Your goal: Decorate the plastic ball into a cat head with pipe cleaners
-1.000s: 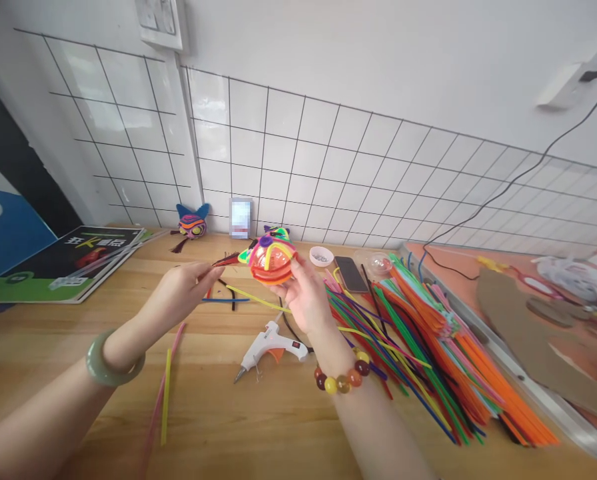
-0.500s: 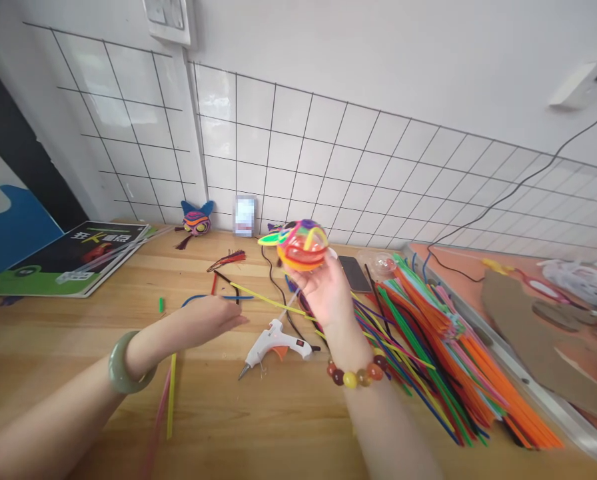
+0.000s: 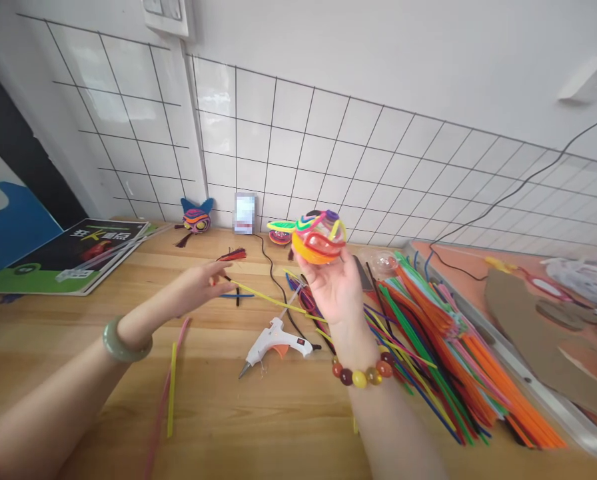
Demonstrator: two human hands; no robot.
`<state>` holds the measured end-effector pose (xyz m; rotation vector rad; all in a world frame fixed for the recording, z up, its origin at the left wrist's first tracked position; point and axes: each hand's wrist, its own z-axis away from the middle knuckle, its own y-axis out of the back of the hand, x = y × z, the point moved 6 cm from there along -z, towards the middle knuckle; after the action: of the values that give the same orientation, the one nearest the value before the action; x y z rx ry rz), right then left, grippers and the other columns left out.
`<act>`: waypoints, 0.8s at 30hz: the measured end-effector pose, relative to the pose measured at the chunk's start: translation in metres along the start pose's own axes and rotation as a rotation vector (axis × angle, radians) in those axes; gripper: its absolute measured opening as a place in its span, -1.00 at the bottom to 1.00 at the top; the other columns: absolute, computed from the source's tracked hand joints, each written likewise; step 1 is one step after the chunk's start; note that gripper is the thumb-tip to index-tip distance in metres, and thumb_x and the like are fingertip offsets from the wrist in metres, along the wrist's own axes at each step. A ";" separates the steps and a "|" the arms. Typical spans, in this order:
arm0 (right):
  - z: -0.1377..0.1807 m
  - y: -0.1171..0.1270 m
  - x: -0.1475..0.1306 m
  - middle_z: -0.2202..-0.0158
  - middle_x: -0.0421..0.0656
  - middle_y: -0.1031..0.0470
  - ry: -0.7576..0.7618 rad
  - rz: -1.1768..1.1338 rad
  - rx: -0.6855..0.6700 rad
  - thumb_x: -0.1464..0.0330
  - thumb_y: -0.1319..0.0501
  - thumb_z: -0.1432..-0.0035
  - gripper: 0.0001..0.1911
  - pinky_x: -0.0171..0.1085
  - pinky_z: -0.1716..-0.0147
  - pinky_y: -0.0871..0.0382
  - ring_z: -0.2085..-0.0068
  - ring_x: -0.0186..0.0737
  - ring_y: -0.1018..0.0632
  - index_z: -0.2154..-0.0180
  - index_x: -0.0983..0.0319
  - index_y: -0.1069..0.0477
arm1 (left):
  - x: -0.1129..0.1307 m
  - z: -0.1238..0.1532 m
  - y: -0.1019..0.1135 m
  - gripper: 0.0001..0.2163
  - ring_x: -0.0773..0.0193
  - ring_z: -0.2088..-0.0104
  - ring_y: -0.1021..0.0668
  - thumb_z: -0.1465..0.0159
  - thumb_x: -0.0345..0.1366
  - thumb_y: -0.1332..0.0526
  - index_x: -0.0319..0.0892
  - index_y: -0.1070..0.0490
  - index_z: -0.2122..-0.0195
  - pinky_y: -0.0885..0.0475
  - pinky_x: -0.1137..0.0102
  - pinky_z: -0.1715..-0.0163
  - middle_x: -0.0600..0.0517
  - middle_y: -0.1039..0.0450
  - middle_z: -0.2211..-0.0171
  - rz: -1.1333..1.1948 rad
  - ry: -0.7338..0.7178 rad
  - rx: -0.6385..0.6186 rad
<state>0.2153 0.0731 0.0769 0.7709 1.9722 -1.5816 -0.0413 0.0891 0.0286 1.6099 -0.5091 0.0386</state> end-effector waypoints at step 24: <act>0.036 -0.030 0.044 0.12 -0.17 -0.63 0.064 0.153 0.077 0.17 -0.30 -0.21 -0.75 -0.15 0.09 -0.61 0.10 -0.18 -0.65 0.13 0.16 -0.49 | 0.073 0.042 0.034 -0.58 0.29 0.63 -0.41 -0.48 -0.29 0.03 -0.18 -0.33 0.55 -0.19 0.38 0.55 0.04 -0.35 0.66 -0.291 -0.473 0.647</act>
<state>0.1639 0.0384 0.0606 0.9902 1.8571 -1.5677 0.0007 0.0266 0.0788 2.3333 -0.6572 -0.4473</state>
